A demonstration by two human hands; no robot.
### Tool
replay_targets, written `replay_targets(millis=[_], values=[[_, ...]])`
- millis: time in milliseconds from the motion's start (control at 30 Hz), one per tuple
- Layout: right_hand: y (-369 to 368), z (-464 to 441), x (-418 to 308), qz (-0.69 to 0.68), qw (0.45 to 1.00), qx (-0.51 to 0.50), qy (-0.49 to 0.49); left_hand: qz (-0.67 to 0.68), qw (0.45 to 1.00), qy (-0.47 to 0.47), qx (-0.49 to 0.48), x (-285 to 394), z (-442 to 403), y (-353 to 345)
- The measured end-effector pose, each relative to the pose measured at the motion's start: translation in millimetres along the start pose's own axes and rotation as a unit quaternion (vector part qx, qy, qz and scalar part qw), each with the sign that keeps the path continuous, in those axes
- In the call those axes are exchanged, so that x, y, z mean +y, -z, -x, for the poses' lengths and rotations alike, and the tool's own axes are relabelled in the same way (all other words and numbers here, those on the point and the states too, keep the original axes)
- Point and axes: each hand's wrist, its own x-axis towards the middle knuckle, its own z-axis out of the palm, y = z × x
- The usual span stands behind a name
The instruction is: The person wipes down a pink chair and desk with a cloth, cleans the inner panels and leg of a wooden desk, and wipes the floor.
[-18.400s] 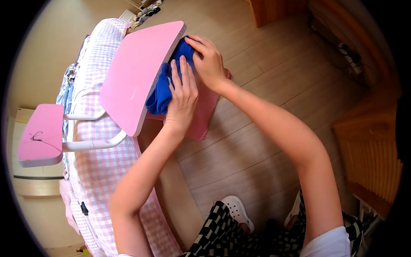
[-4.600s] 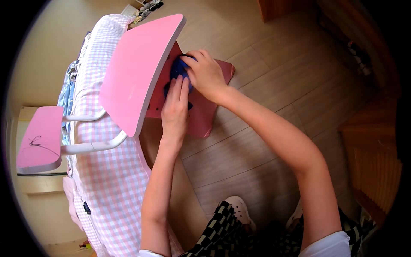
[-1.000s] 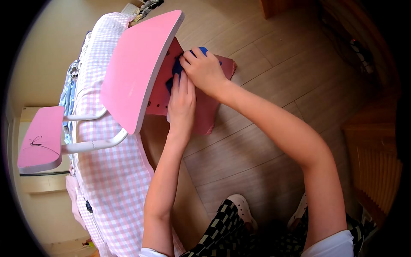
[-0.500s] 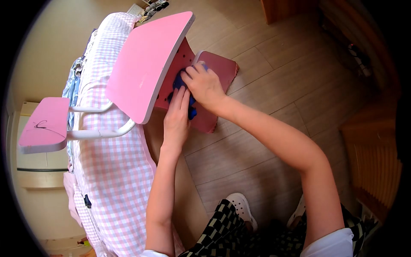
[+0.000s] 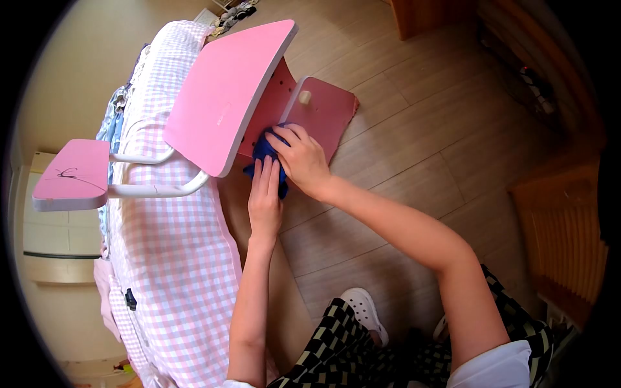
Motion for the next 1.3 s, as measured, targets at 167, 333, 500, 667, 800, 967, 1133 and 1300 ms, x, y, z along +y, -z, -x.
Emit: replay_targets(millis=[167,333,500,667,800,967,1133,1300], values=[[-6,10,4,-0.069,0.997,0.031,-0.021,-0.017,1.000,-0.013,-0.001,3,3,2],[-3,12,12,-0.091,0.995,0.035,-0.028,-0.060,0.997,-0.044,0.006,5,-2,0],[4,-3,20,-0.065,0.998,0.014,-0.005,-0.095,0.993,-0.061,0.015,12,-16,-2],[7,-27,32,0.065,0.996,-0.033,0.044,-0.020,1.000,-0.007,-0.023,14,-36,-10],[12,-48,45,0.153,0.985,-0.059,0.057,0.039,0.999,-0.004,-0.027,16,-60,-14],[18,-71,61,0.258,0.956,-0.080,0.116,0.077,0.997,0.004,-0.013,15,-85,-30],[29,-101,73,0.289,0.938,-0.172,0.084,0.097,0.994,-0.018,0.039,15,-109,-53],[39,-132,80,0.321,0.908,-0.267,0.032,0.150,0.988,-0.003,0.045,17,-134,-60]])
